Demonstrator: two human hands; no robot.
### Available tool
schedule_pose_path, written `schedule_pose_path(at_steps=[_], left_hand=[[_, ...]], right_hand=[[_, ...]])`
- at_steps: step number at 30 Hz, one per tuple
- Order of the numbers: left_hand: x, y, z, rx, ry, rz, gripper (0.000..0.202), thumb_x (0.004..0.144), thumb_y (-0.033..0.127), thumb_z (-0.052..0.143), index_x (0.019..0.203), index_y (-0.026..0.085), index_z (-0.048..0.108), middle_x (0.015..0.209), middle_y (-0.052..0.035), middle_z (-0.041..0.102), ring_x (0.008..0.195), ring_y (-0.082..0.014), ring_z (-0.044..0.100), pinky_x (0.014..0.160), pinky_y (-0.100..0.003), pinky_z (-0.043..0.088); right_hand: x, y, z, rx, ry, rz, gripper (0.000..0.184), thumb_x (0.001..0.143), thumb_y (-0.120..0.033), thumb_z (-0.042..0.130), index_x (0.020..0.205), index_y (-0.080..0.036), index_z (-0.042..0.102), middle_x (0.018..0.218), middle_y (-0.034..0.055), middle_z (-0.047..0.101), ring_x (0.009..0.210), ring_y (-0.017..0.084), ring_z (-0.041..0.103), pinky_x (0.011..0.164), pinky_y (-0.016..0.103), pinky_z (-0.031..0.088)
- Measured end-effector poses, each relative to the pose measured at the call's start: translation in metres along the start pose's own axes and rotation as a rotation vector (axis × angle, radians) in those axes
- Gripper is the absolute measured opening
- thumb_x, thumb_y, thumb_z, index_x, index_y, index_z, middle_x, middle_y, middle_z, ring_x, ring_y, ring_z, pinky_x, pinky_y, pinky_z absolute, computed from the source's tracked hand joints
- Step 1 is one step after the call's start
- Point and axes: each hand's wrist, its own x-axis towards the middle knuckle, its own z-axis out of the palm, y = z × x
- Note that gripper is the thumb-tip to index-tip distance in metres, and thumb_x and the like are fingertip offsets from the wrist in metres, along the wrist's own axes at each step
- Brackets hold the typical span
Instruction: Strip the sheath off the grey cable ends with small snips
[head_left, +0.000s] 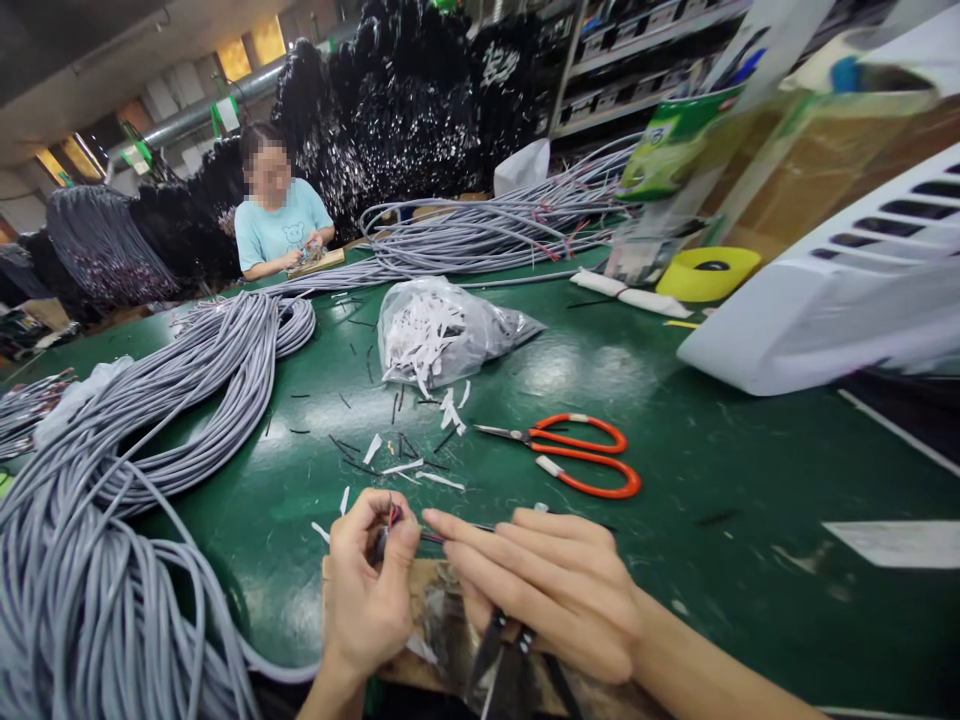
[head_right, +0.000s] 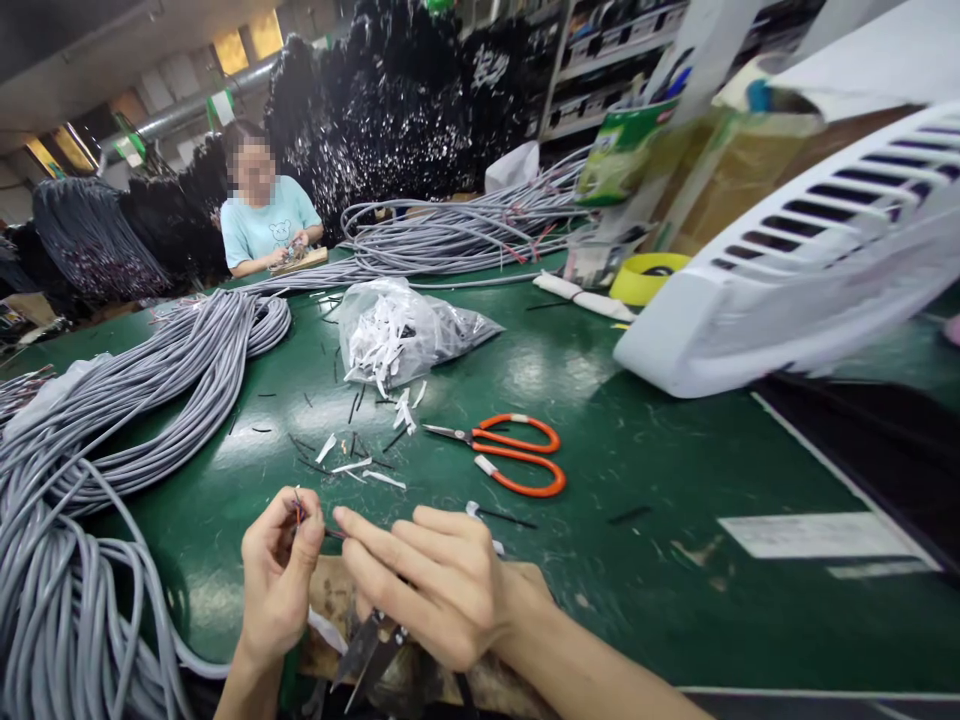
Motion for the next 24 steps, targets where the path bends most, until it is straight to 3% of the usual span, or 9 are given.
schedule_pose_path(at_steps=[7, 11, 17, 22, 24], left_hand=[[0.000, -0.006, -0.005, -0.063, -0.086, -0.065, 0.030, 0.084, 0.043, 0.053, 0.074, 0.015, 0.059, 0.067, -0.0014, 0.055, 0.062, -0.0115, 0.051, 0.057, -0.019, 0.042], [0.001, -0.015, -0.005, -0.139, -0.107, -0.107, 0.037, 0.081, 0.049, 0.053, 0.074, 0.014, 0.063, 0.064, -0.0027, 0.055, 0.055, -0.0111, 0.050, 0.049, -0.019, 0.040], [0.000, -0.015, -0.005, -0.260, -0.086, -0.198, 0.042, 0.075, 0.054, 0.059, 0.082, 0.013, 0.064, 0.058, 0.0002, 0.052, 0.043, -0.0064, 0.039, 0.041, -0.018, 0.033], [0.004, -0.014, -0.002, -0.344, -0.039, -0.192, 0.035, 0.072, 0.046, 0.066, 0.085, 0.013, 0.064, 0.059, 0.0018, 0.054, 0.039, -0.0028, 0.035, 0.038, -0.016, 0.029], [0.006, -0.015, -0.001, -0.346, -0.005, -0.185, 0.033, 0.073, 0.044, 0.065, 0.082, 0.012, 0.064, 0.055, 0.0022, 0.054, 0.037, -0.0031, 0.037, 0.036, -0.016, 0.029]], right_hand=[[0.001, 0.000, -0.003, 0.017, -0.024, 0.034, 0.019, 0.089, -0.011, 0.041, 0.086, -0.010, 0.060, 0.086, 0.0115, 0.072, 0.052, 0.007, 0.060, 0.046, 0.022, 0.041], [0.001, -0.001, 0.000, 0.124, -0.023, 0.180, 0.014, 0.086, -0.009, 0.046, 0.095, -0.009, 0.057, 0.085, 0.0112, 0.072, 0.065, 0.010, 0.067, 0.047, 0.021, 0.044], [0.010, -0.001, 0.002, 0.205, 0.060, 0.290, 0.018, 0.081, -0.004, 0.052, 0.097, -0.011, 0.057, 0.076, 0.0077, 0.072, 0.065, 0.011, 0.068, 0.051, 0.018, 0.047], [0.014, 0.000, 0.002, 0.268, 0.021, 0.439, 0.005, 0.086, -0.015, 0.053, 0.088, -0.015, 0.058, 0.072, 0.0027, 0.071, 0.057, 0.010, 0.066, 0.054, 0.018, 0.048], [0.015, 0.000, 0.004, 0.292, 0.008, 0.481, 0.010, 0.089, -0.018, 0.050, 0.084, -0.016, 0.059, 0.068, 0.0011, 0.070, 0.054, 0.009, 0.065, 0.052, 0.017, 0.047]])
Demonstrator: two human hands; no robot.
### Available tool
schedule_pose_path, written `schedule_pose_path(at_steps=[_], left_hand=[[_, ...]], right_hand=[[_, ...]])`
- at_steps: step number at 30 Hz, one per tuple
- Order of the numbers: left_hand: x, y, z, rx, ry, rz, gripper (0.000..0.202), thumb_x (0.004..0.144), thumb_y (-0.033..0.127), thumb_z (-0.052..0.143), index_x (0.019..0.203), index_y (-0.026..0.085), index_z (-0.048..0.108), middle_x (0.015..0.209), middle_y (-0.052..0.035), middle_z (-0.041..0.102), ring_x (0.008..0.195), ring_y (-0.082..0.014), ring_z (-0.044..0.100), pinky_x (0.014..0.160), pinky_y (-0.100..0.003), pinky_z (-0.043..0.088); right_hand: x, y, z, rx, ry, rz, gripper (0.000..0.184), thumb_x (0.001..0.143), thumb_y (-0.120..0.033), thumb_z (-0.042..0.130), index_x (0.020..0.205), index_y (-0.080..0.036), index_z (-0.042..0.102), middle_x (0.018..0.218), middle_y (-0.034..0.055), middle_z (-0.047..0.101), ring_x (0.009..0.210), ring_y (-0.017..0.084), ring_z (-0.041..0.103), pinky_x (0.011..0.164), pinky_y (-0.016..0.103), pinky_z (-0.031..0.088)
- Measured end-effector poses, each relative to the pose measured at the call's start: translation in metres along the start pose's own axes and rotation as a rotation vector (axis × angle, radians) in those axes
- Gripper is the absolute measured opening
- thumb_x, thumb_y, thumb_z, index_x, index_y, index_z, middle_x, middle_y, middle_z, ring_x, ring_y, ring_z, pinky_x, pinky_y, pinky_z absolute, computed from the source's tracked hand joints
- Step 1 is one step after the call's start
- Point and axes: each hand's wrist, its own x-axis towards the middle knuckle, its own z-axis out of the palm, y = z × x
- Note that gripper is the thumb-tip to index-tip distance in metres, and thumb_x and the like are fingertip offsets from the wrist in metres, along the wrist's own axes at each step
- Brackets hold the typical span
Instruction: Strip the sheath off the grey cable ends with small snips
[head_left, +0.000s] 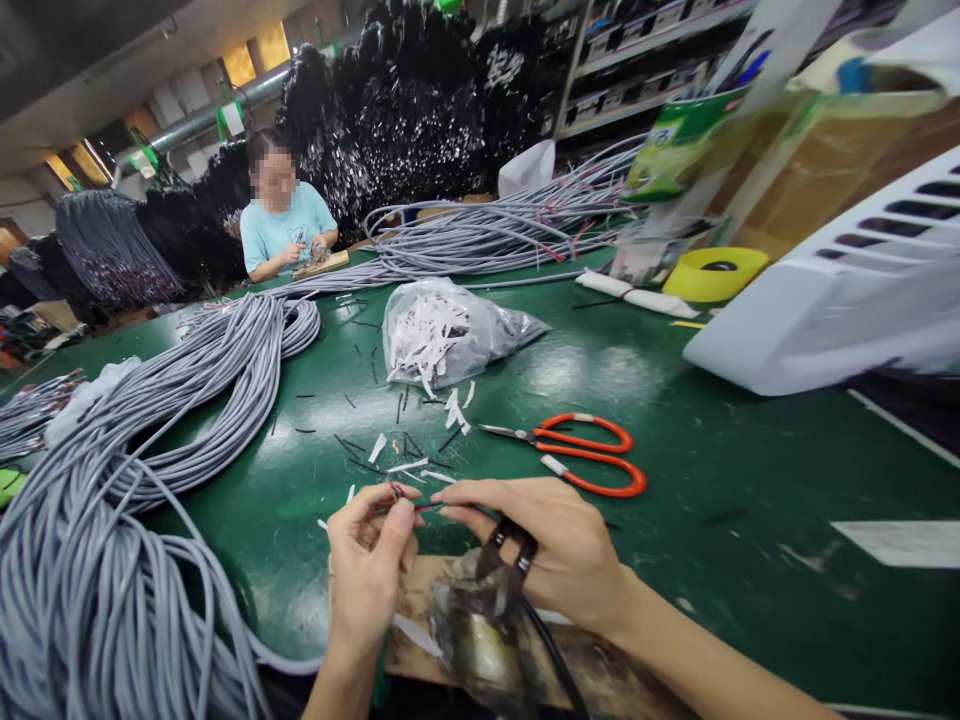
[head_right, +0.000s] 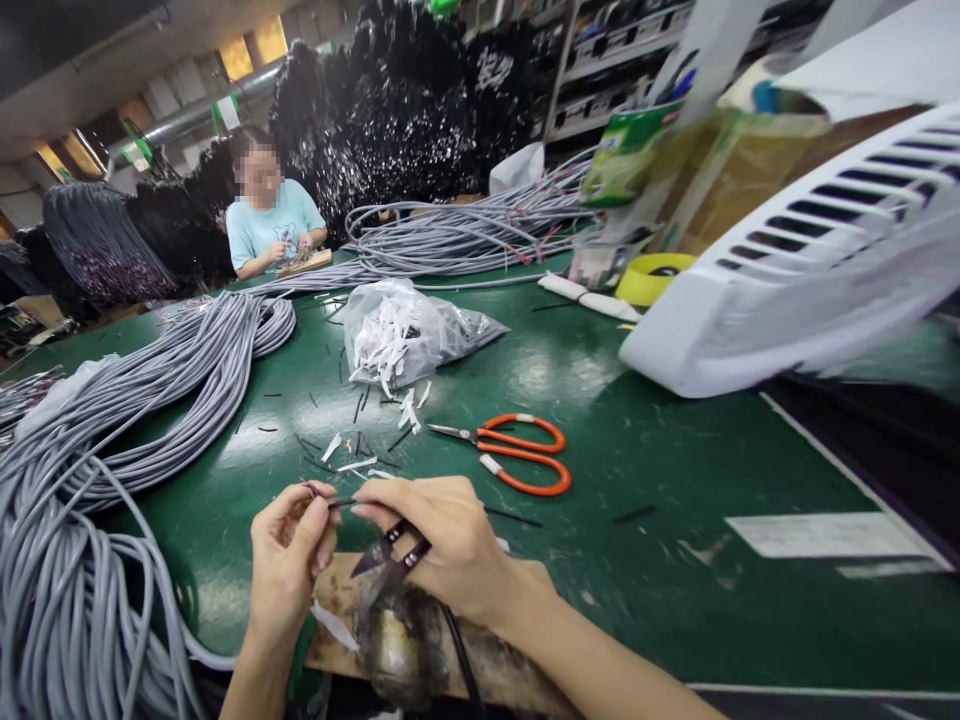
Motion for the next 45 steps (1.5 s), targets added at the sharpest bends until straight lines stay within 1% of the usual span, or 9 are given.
schedule_pose_path(at_steps=[4, 9, 13, 20, 23, 28, 33, 39, 45], left_hand=[[0.002, -0.002, 0.001, -0.004, 0.053, 0.012, 0.030, 0.075, 0.041, 0.064, 0.079, 0.011, 0.064, 0.046, 0.0030, 0.053, 0.038, -0.0076, 0.047, 0.037, -0.017, 0.035], [-0.003, -0.002, 0.000, -0.015, 0.019, 0.046, 0.028, 0.075, 0.041, 0.063, 0.075, 0.013, 0.061, 0.049, 0.0022, 0.056, 0.041, -0.0089, 0.051, 0.040, -0.018, 0.040], [-0.005, -0.003, -0.001, -0.015, -0.015, 0.061, 0.026, 0.078, 0.039, 0.062, 0.075, 0.013, 0.059, 0.052, 0.0028, 0.055, 0.041, -0.0076, 0.050, 0.040, -0.017, 0.040], [-0.006, -0.001, 0.001, -0.033, -0.042, 0.068, 0.022, 0.079, 0.035, 0.062, 0.077, 0.014, 0.057, 0.051, 0.0035, 0.056, 0.042, -0.0083, 0.054, 0.044, -0.017, 0.044], [-0.006, 0.001, 0.002, 0.000, -0.028, 0.056, 0.025, 0.078, 0.038, 0.062, 0.077, 0.014, 0.056, 0.054, 0.0016, 0.059, 0.043, -0.0098, 0.056, 0.046, -0.018, 0.046], [-0.005, 0.000, 0.000, 0.020, -0.074, 0.003, 0.024, 0.082, 0.038, 0.057, 0.078, 0.014, 0.055, 0.056, 0.0008, 0.059, 0.045, -0.0104, 0.057, 0.049, -0.020, 0.047], [-0.003, -0.002, -0.005, 0.039, -0.078, -0.031, 0.027, 0.075, 0.037, 0.065, 0.084, 0.013, 0.060, 0.060, 0.0014, 0.057, 0.046, -0.0069, 0.051, 0.043, -0.016, 0.041], [0.002, -0.002, -0.005, -0.114, 0.021, -0.049, 0.034, 0.064, 0.040, 0.074, 0.078, 0.012, 0.062, 0.053, 0.0031, 0.056, 0.035, -0.0010, 0.038, 0.034, -0.011, 0.029], [0.004, -0.002, -0.005, 0.021, 0.106, -0.095, 0.039, 0.054, 0.036, 0.078, 0.081, 0.010, 0.069, 0.055, -0.0004, 0.063, 0.039, -0.0058, 0.049, 0.039, -0.016, 0.041]], right_hand=[[0.001, -0.001, 0.001, -0.001, 0.014, 0.039, 0.012, 0.088, -0.017, 0.049, 0.081, -0.016, 0.060, 0.063, -0.0010, 0.069, 0.047, 0.008, 0.062, 0.049, 0.016, 0.045], [-0.007, 0.002, -0.005, -0.071, -0.014, -0.239, 0.022, 0.093, -0.017, 0.039, 0.093, -0.012, 0.060, 0.084, 0.0106, 0.072, 0.065, 0.010, 0.067, 0.048, 0.019, 0.042], [-0.012, 0.004, -0.010, -0.170, -0.048, -0.374, 0.026, 0.095, -0.013, 0.033, 0.094, -0.011, 0.059, 0.092, 0.0128, 0.071, 0.051, 0.006, 0.059, 0.045, 0.021, 0.038], [-0.015, 0.000, -0.011, -0.177, -0.098, -0.340, 0.020, 0.095, -0.014, 0.038, 0.097, -0.012, 0.058, 0.094, 0.0115, 0.071, 0.057, 0.007, 0.062, 0.049, 0.021, 0.042], [-0.013, -0.001, -0.006, -0.050, -0.008, -0.228, 0.011, 0.090, -0.014, 0.048, 0.093, -0.014, 0.059, 0.086, 0.0080, 0.072, 0.065, 0.010, 0.066, 0.051, 0.020, 0.045], [-0.002, -0.005, 0.002, 0.180, 0.059, 0.265, 0.003, 0.079, -0.016, 0.060, 0.078, -0.018, 0.060, 0.064, -0.0010, 0.068, 0.049, 0.010, 0.062, 0.047, 0.017, 0.048], [-0.001, -0.003, 0.008, 0.435, 0.077, 0.620, 0.010, 0.070, -0.024, 0.067, 0.074, -0.018, 0.060, 0.062, 0.0002, 0.068, 0.054, 0.013, 0.065, 0.051, 0.017, 0.052], [-0.002, 0.005, 0.016, 0.539, -0.140, 0.771, 0.015, 0.070, -0.027, 0.065, 0.079, -0.015, 0.060, 0.064, 0.0016, 0.067, 0.056, 0.013, 0.063, 0.050, 0.020, 0.048], [-0.005, 0.015, 0.010, 0.122, -0.501, 0.688, 0.010, 0.075, -0.022, 0.062, 0.080, -0.014, 0.065, 0.071, 0.0025, 0.068, 0.066, 0.016, 0.063, 0.061, 0.025, 0.050]])
